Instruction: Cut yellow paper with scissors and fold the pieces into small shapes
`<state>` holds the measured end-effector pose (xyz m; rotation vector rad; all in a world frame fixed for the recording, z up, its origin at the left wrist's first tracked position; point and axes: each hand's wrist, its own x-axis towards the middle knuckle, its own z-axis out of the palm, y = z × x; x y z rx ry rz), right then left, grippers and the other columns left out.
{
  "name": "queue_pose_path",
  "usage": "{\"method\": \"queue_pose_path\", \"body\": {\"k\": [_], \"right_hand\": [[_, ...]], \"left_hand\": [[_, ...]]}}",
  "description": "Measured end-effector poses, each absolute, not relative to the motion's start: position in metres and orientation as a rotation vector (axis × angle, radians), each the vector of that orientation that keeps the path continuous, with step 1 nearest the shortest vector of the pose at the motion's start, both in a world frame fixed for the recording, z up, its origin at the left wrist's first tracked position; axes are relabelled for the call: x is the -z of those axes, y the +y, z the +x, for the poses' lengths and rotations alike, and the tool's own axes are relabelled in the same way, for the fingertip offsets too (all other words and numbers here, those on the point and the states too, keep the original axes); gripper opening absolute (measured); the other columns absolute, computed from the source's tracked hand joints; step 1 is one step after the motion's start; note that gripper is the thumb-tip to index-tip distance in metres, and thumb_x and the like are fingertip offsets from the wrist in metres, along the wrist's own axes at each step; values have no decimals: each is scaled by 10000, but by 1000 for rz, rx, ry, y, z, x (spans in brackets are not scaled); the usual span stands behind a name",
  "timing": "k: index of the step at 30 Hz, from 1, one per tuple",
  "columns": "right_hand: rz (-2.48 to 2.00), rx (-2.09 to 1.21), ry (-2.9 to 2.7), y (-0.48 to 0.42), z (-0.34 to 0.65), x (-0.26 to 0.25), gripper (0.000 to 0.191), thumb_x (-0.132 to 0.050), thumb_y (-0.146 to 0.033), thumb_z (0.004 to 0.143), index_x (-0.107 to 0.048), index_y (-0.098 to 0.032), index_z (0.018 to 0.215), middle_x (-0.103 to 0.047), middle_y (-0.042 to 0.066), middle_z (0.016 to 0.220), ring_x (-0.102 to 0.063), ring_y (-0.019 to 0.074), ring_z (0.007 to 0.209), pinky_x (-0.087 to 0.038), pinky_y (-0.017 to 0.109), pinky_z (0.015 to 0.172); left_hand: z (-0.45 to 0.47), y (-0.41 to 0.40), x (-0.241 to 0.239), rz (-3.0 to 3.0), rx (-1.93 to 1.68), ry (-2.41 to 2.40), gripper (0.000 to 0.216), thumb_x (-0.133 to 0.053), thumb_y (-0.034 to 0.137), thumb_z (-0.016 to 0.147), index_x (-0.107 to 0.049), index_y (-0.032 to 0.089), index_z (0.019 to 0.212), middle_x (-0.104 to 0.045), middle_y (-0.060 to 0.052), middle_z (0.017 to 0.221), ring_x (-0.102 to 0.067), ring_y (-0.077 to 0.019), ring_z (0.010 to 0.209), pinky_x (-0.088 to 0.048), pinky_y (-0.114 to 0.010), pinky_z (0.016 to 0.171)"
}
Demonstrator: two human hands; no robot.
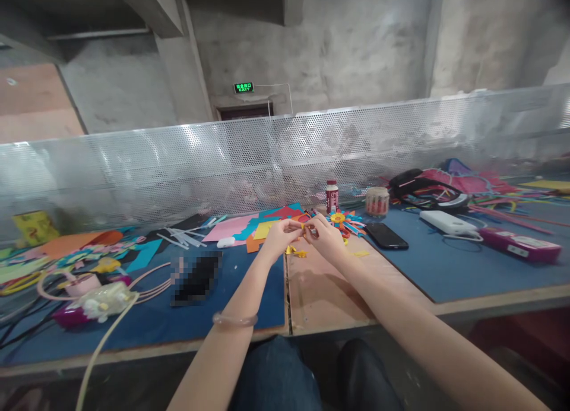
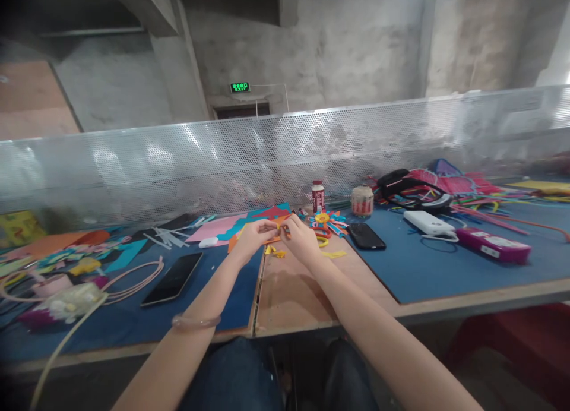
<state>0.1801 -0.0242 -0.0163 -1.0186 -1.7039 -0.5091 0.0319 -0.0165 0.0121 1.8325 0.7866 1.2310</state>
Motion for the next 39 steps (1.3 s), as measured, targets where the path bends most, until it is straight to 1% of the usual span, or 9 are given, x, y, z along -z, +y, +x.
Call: {"method": "queue_pose_path", "body": {"k": [8, 11, 14, 20, 25, 31, 39], "right_hand": [[-1046, 480, -1667, -21, 177, 20, 119, -459, -272, 797, -545, -189, 793, -552, 11, 786, -485, 81, 542, -307, 194, 467], [-1077, 454, -1640, -21, 175, 20, 116, -467, -270, 789, -546, -186, 809, -559, 18, 813, -508, 86, 559, -310, 195, 459], [-1067, 446, -1626, -21, 175, 20, 136, -461, -271, 796, -550, -188, 858, -573, 29, 866, -527, 90, 586, -337, 197, 485], [-1030, 457, -1715, -24, 174, 18, 146, -439, -236, 814, -581, -208, 834, -580, 18, 813, -537, 102, 636, -361, 198, 535], [-1018, 400, -1755, -24, 174, 18, 141, -451, -256, 813, -578, -209, 851, -577, 18, 830, -525, 94, 599, -363, 197, 530], [-1054, 412, -1668, -23, 176, 19, 126, -478, -296, 797, -545, -190, 806, -561, 16, 808, -513, 89, 576, -341, 197, 502], [-1061, 436, -1647, -25, 176, 17, 138, -460, -293, 802, -555, -193, 788, -567, 17, 800, -512, 91, 571, -331, 200, 497]], "left_hand": [[31, -14, -11, 1865, -1236, 779, 188, -617, 241, 683, -614, 132, 837, -645, -59, 827, -599, -133, 758, -471, -283, 736], [31, -14, -11, 1874, -1246, 793, 179, -605, 235, 691, -618, 135, 838, -644, -57, 829, -598, -135, 767, -467, -288, 744], [30, -13, -11, 1883, -1252, 796, 171, -600, 223, 691, -619, 137, 838, -644, -58, 836, -596, -146, 796, -463, -298, 761], [30, -10, -10, 1877, -1303, 893, 113, -579, 129, 680, -611, 129, 788, -641, -58, 805, -596, -144, 779, -456, -310, 769], [30, -10, -10, 1934, -1323, 888, 118, -543, 82, 697, -601, 133, 785, -625, -49, 795, -586, -130, 758, -459, -290, 749], [32, -14, -11, 1870, -1300, 875, 93, -555, 108, 712, -585, 130, 797, -620, -48, 800, -585, -123, 756, -468, -279, 738], [32, -16, -12, 1867, -1269, 848, 103, -589, 165, 711, -584, 138, 810, -626, -44, 809, -590, -128, 769, -478, -287, 740]]}}
